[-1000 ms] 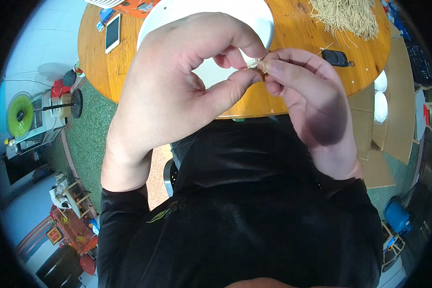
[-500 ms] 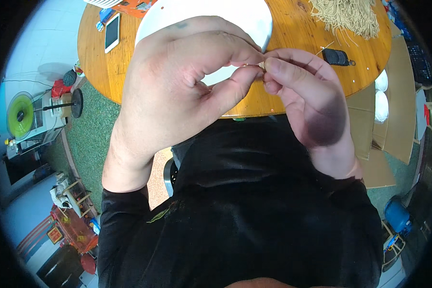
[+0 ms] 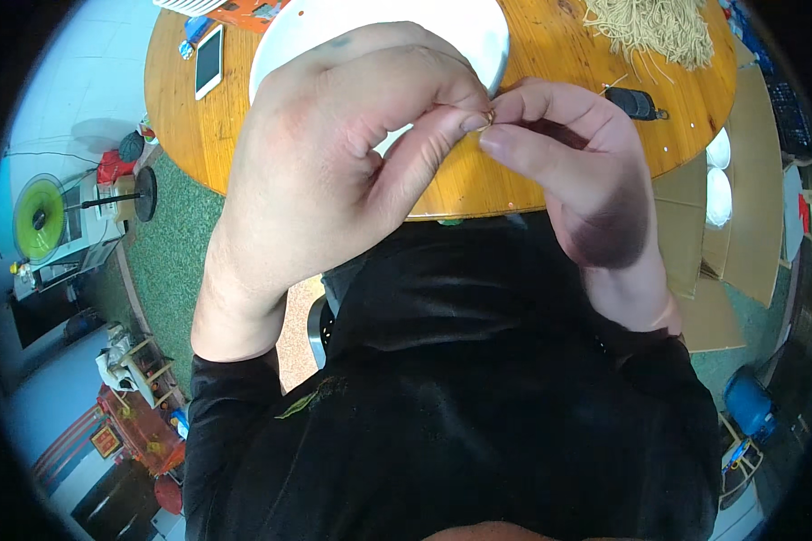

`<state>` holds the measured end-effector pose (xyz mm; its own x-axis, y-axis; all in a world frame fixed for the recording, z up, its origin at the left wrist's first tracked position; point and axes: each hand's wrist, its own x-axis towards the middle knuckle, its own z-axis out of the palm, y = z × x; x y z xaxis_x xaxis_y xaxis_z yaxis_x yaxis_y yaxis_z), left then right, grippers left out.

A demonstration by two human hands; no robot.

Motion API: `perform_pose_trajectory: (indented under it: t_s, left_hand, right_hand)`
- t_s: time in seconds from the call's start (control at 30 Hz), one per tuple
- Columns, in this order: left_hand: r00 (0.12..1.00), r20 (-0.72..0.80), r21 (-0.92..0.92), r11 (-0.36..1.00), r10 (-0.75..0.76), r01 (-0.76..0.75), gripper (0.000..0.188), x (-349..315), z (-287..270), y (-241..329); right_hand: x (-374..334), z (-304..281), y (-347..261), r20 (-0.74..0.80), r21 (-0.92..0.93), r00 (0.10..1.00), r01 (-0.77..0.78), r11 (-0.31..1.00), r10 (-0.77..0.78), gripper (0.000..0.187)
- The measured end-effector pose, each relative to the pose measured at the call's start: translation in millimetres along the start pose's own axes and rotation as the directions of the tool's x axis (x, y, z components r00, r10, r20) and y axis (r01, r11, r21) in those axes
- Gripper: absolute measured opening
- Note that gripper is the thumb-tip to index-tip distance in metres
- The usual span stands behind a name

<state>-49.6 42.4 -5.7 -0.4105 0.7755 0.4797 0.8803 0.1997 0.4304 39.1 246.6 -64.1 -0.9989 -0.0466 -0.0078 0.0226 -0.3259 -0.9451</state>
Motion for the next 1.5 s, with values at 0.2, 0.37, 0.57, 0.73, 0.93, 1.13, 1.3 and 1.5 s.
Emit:
perform_pose_trajectory:
  t_s: [0.2, 0.37, 0.57, 0.73, 0.93, 1.13, 1.3, 1.5]
  left_hand:
    - [0.988, 0.061, -0.114, 0.982, -0.141, 0.148, 0.003, -3, -3, 1]
    - [0.965, 0.080, -0.258, 0.930, -0.249, 0.262, 0.008, -7, -5, -2]
    - [0.956, 0.088, -0.351, 0.889, -0.280, 0.293, 0.011, -10, -5, -4]
    - [0.955, 0.119, -0.263, 0.919, -0.273, 0.295, 0.011, -9, -5, -4]
    - [0.942, 0.082, -0.471, 0.820, -0.325, 0.325, 0.011, -12, -1, -5]
    - [0.929, 0.031, -0.496, 0.801, -0.369, 0.335, 0.012, -15, -2, -6]
    - [0.907, 0.012, -0.290, 0.867, -0.420, 0.405, 0.014, -12, -2, 1]
    - [0.917, -0.008, -0.203, 0.898, -0.399, 0.390, 0.011, -9, 3, 5]
  right_hand:
    - [-1, 2, 4, 0.001, 0.005, 0.999, 0.043, 0.999, -0.043, 0.013]
    - [1, 2, 23, 0.005, -0.103, 0.971, 0.238, 0.966, -0.239, 0.026]
    - [-2, 10, 34, -0.063, -0.444, 0.905, 0.353, 0.824, -0.421, 0.037]
    - [4, 6, 35, -0.064, -0.606, 0.854, 0.378, 0.700, -0.516, 0.029]
    - [9, 5, 30, 0.067, -0.616, 0.800, 0.503, 0.606, -0.596, 0.016]
    - [-4, 2, 25, 0.144, -0.612, 0.874, 0.447, 0.653, -0.463, 0.014]
    - [-12, -4, 17, 0.078, -0.668, 0.914, 0.344, 0.660, -0.397, 0.015]
    - [-10, -5, 14, 0.136, -0.695, 0.881, 0.411, 0.589, -0.454, 0.013]
